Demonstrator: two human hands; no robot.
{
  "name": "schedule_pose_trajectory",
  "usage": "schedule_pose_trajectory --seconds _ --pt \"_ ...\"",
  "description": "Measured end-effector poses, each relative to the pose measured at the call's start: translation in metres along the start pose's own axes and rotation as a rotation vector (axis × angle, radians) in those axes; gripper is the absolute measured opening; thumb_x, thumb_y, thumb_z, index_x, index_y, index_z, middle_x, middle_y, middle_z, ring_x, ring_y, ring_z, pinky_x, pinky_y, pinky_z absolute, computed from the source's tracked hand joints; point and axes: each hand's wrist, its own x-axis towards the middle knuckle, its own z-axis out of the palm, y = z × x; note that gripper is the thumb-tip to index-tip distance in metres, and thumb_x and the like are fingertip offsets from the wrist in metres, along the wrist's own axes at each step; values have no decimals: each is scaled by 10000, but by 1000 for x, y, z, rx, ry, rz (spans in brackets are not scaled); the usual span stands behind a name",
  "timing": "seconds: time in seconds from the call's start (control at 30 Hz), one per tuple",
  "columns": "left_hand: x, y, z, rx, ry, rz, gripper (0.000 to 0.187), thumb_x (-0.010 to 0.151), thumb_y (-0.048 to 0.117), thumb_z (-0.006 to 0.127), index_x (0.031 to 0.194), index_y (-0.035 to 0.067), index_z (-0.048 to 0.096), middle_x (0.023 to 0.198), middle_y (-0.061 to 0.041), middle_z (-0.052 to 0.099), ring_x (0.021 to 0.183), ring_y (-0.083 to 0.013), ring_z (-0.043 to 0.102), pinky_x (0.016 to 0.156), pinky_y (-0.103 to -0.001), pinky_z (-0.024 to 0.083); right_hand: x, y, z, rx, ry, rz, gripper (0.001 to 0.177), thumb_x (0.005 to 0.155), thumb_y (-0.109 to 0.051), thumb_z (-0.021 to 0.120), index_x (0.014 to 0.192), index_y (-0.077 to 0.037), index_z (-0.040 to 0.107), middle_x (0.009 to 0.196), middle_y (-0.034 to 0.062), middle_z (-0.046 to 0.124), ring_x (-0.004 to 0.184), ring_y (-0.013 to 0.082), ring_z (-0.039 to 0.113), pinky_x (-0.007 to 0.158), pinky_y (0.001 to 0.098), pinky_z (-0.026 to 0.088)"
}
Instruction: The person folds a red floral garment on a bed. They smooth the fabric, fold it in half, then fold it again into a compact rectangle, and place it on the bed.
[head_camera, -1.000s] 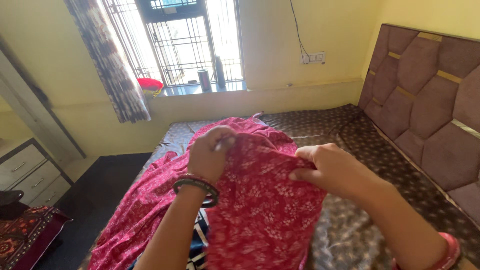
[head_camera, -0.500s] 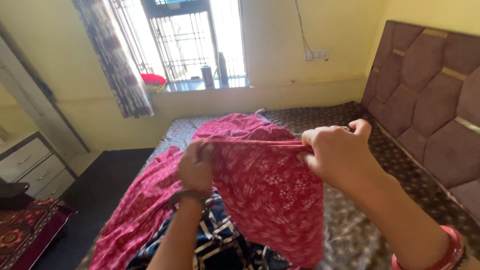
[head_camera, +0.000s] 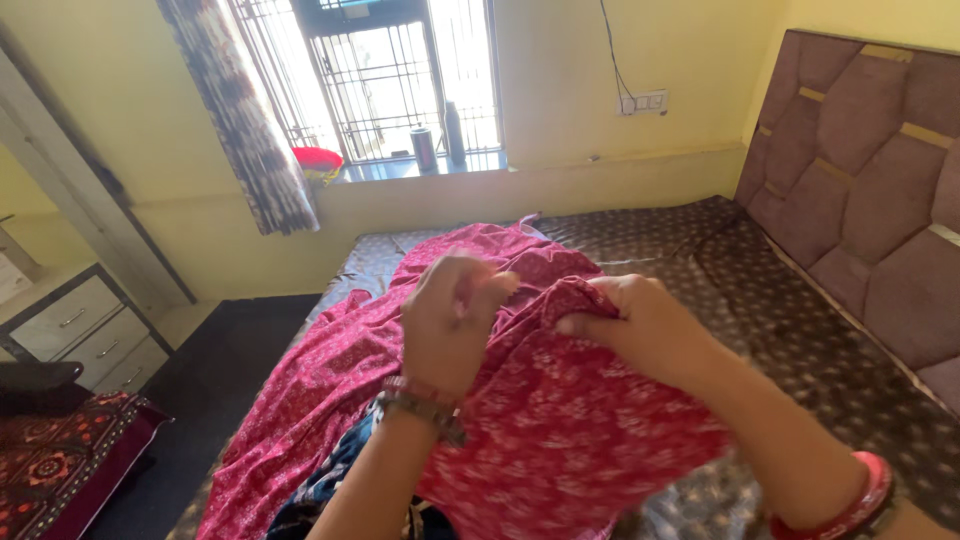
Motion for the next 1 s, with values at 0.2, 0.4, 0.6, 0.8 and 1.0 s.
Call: schedule_pose_trajectory --seconds 0.2,0.4,0.6,0.8,1.0 --pt "-60 -31 15 -102 -288 -4 408 753 241 889 1066 84 679 948 -87 742 836 -198 719 744 -318 595 0 0 -9 84 -45 -97 241 836 -206 735 1038 -90 795 861 67 808 772 115 680 757 316 558" --pt "-85 -34 35 -195 -265 -224 617 734 236 835 1236 81 511 981 -98 733 887 -231 752 774 -365 595 0 0 -19 -90 35 -27 251 841 -235 734 1043 -93 777 849 88 809 739 153 727 744 333 564" --pt "-82 -33 44 119 -190 130 522 797 259 866 1178 45 581 1129 -185 608 996 -326 647 838 -429 542 -4 0 -25 -109 87 -63 271 834 -256 750 1058 -105 779 869 91 805 744 170 740 748 340 562" --pt "-78 -29 48 91 -377 70 459 755 252 904 1000 -8 616 1061 -175 603 966 -358 613 820 -444 512 -3 11 -29 -175 108 -166 320 821 -242 753 1112 -107 767 943 108 792 805 180 754 769 340 563" --pt "-90 -33 31 -33 -485 64 356 795 219 870 926 12 613 893 -143 602 770 -291 611 710 -365 510 -8 22 -33 -145 158 -102 269 830 -220 754 1066 -95 779 937 87 798 811 174 752 761 338 566"
